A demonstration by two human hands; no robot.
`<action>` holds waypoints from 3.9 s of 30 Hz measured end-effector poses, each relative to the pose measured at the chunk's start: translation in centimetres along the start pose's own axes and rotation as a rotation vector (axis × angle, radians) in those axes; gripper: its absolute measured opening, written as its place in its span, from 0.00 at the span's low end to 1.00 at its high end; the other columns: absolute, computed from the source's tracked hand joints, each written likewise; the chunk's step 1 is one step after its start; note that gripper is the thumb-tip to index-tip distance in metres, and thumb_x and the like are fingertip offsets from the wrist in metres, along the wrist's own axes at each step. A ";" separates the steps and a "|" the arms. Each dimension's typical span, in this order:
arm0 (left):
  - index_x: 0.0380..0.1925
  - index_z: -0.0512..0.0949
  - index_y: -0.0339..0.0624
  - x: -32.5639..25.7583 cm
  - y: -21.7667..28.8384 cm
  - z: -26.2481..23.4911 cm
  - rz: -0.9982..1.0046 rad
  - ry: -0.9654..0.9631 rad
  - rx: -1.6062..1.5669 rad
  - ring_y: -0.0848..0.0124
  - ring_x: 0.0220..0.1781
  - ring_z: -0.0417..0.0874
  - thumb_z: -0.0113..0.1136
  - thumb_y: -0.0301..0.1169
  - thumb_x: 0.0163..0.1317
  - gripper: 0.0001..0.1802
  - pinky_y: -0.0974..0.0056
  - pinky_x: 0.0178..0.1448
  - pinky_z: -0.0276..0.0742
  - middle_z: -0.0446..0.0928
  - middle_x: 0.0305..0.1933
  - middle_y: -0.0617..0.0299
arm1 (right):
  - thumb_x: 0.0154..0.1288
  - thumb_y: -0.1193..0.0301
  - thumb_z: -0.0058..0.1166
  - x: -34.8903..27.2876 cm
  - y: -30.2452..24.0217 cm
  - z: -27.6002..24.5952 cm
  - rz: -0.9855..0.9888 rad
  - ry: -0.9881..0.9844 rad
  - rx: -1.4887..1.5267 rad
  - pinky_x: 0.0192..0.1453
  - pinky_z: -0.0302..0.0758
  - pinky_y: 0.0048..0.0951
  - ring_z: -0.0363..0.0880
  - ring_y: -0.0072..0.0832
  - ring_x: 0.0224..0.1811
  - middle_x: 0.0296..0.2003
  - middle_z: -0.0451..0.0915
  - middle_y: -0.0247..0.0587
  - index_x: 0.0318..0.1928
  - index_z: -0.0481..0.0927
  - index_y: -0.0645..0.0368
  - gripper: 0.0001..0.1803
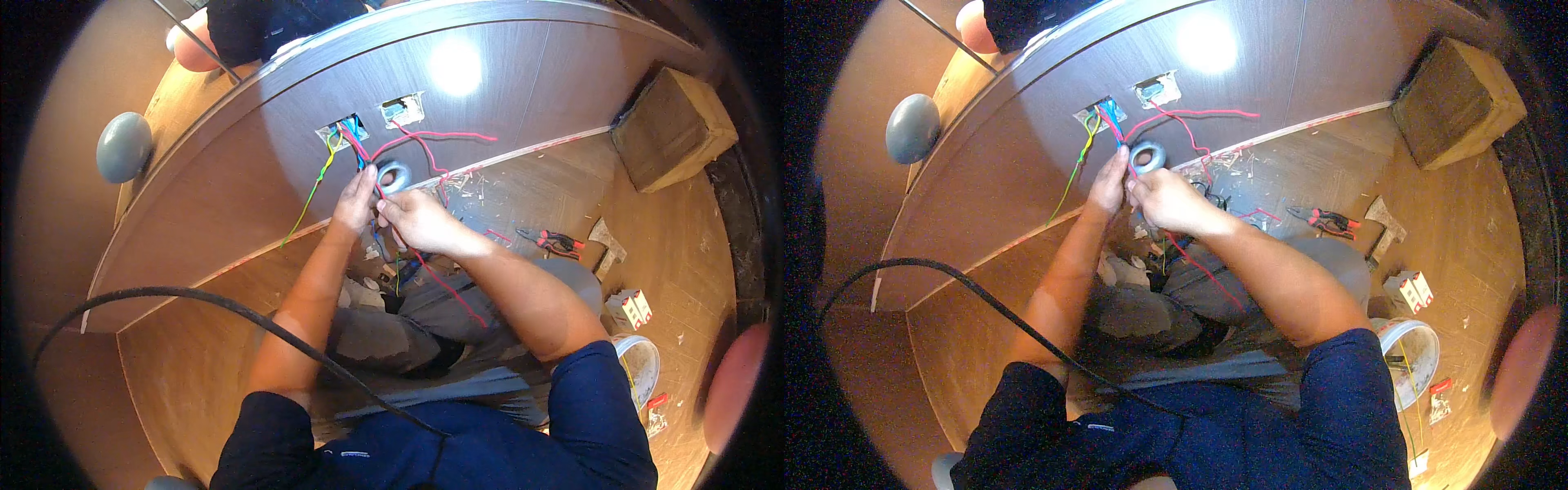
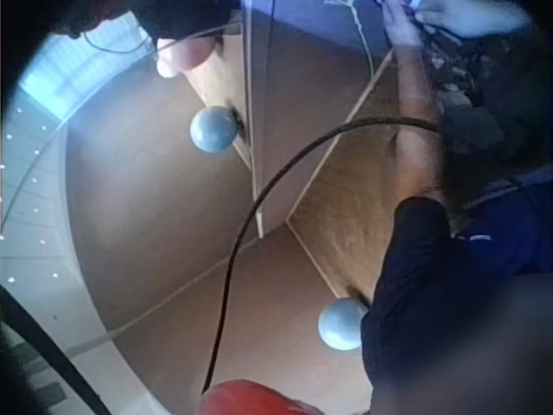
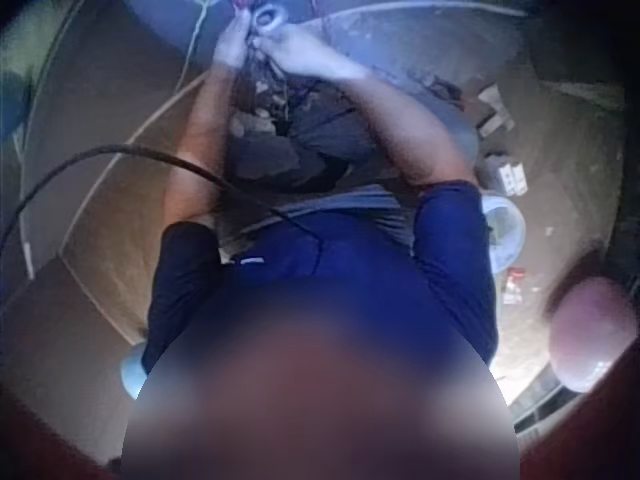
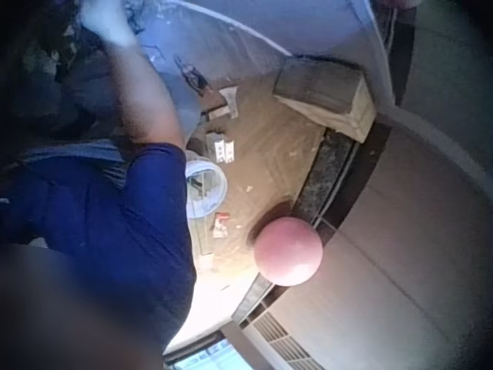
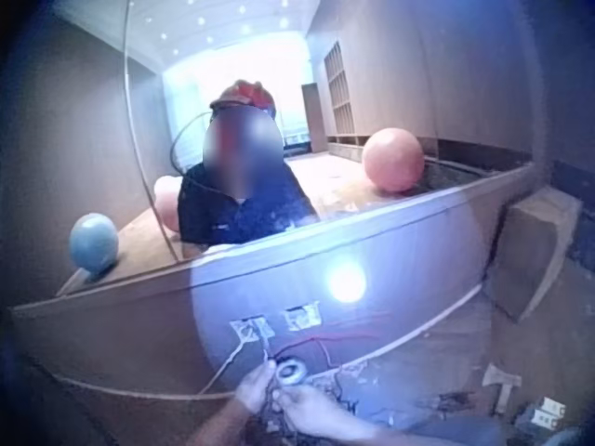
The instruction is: The person sits on the floor and works on exposed electrical wiring in a wall opening. They use electrical tape to insulate wire connections and use pliers to strip and adjust wires.
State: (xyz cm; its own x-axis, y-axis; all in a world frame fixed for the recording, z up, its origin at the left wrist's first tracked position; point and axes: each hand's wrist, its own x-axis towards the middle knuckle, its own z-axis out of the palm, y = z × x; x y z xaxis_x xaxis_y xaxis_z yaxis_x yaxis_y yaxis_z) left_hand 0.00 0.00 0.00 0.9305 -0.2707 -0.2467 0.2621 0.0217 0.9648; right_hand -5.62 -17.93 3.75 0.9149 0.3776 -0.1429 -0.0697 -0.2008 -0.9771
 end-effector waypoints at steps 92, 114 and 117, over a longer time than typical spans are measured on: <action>0.44 0.79 0.33 -7.4 0.9 4.1 0.558 0.401 0.403 0.65 0.52 0.79 0.44 0.38 0.78 0.19 0.62 0.62 0.72 0.79 0.49 0.55 | 0.74 0.61 0.46 -0.4 -1.8 -0.4 -0.121 0.036 -0.315 0.49 0.76 0.50 0.83 0.56 0.43 0.34 0.83 0.63 0.38 0.84 0.64 0.19; 0.61 0.71 0.36 -7.6 5.4 3.7 0.140 0.223 -0.374 0.65 0.45 0.85 0.49 0.40 0.72 0.24 0.63 0.50 0.80 0.82 0.46 0.55 | 0.76 0.63 0.46 -0.6 -2.2 -1.1 -0.033 -0.039 -0.231 0.49 0.76 0.48 0.84 0.51 0.41 0.33 0.84 0.58 0.38 0.83 0.64 0.18; 0.57 0.73 0.34 -6.7 4.7 4.4 0.243 0.269 -0.139 0.74 0.37 0.81 0.54 0.34 0.71 0.18 0.72 0.42 0.77 0.80 0.45 0.58 | 0.76 0.63 0.46 -0.8 -2.0 -0.8 -0.033 -0.007 -0.258 0.50 0.76 0.48 0.85 0.51 0.43 0.34 0.84 0.58 0.39 0.83 0.64 0.18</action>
State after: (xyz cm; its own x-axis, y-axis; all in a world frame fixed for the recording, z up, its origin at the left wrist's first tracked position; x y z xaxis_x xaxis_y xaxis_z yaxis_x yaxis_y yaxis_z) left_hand -6.15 -2.32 6.64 0.9987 0.0203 -0.0458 0.0411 0.1896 0.9810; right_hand -5.88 -18.52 5.95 0.9122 0.3936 -0.1138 0.0644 -0.4120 -0.9089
